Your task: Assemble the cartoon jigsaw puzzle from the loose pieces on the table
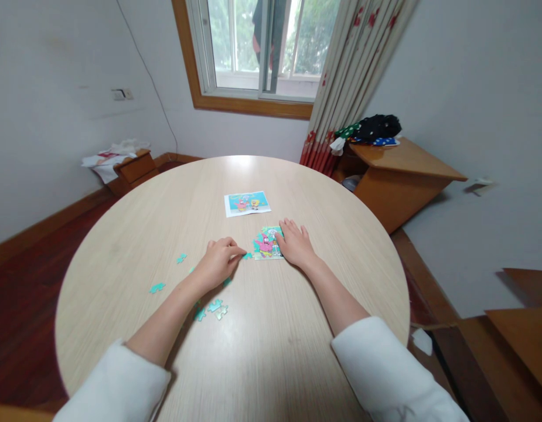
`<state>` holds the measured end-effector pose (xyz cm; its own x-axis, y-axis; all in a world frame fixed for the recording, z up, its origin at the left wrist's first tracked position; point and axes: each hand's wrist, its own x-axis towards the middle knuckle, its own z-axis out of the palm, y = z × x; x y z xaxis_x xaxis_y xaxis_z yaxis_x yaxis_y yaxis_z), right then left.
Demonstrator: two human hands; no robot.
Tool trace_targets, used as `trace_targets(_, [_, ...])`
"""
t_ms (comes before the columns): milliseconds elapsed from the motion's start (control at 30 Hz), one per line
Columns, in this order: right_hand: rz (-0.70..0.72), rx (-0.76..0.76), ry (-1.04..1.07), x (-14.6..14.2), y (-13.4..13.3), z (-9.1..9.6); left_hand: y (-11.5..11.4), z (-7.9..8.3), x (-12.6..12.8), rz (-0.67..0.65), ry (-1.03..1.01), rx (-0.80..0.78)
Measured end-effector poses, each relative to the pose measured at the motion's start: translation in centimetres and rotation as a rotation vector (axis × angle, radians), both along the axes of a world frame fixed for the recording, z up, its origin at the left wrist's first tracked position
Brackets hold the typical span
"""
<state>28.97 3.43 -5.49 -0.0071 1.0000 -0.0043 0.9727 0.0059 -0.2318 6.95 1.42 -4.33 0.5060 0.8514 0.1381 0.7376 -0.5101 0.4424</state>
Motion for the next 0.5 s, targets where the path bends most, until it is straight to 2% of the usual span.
trace_targets(100, [-0.001,-0.002,0.003,0.02,-0.01,0.00,-0.03,0.09,-0.04,0.024,-0.001,-0.005])
trace_targets(300, [-0.001,-0.003,0.002,0.01,-0.02,0.01,-0.25,-0.32,0.24,-0.038,0.020,0.040])
trace_targets(500, [-0.005,-0.017,-0.003,-0.05,-0.11,0.23,0.04,-0.43,0.02,-0.032,0.077,0.078])
